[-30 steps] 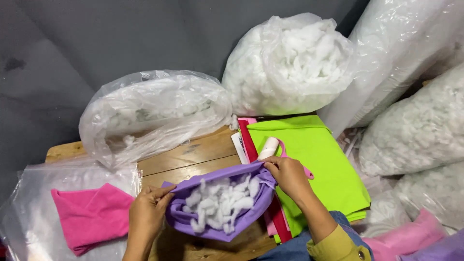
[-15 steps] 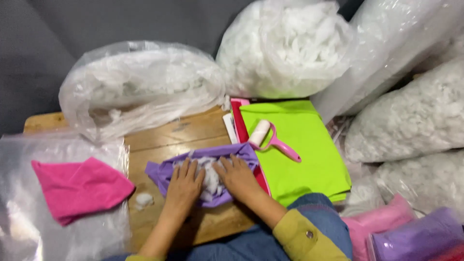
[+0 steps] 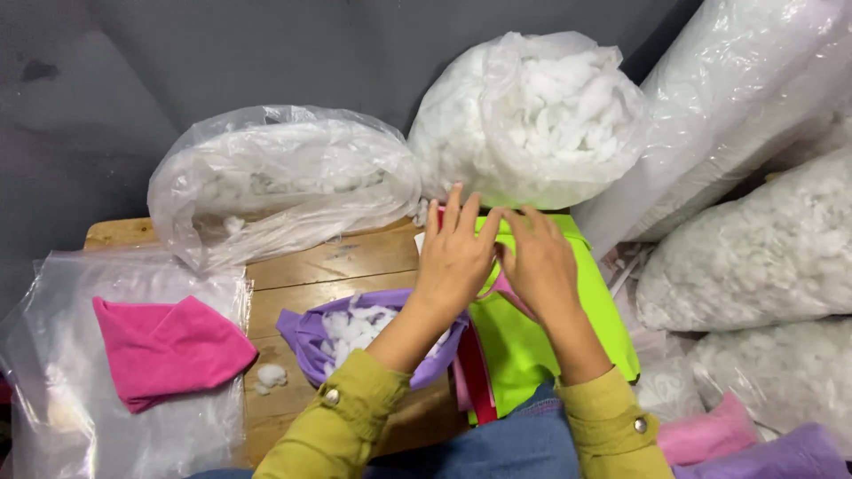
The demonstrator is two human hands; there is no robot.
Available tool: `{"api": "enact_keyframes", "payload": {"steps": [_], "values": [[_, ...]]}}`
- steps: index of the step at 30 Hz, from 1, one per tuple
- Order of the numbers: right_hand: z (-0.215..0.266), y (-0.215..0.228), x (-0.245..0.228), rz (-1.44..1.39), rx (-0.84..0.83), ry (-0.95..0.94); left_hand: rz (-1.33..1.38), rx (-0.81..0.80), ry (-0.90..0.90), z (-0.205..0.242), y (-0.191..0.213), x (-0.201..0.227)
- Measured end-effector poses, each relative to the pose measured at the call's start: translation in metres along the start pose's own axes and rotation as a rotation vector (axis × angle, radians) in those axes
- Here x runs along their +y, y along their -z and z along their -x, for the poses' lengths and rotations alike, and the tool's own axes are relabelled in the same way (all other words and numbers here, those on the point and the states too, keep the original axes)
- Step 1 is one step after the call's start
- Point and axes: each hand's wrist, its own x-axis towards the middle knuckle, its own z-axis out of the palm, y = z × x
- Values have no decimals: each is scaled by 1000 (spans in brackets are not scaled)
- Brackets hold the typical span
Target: Cleaning fabric pieces with a lint roller and then stuffing a purple fabric pouch with white fiberfill stuffing.
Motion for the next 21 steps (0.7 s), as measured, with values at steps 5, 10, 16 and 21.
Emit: {"api": "enact_keyframes", "payload": {"steps": [5,10,16,21], "values": [[-68,6,66,178,185,-32,-65,172,-36,-84,-83,6],[-127,-2,110,226,182,-83,-90,243,-72,-138,-181,7],[-199,-32,152,155,302,-57,-235,69,41,-186,-248,1],[-198,-51,142,-246,217,-90,-129,50,156,-167,-312,-13]]}}
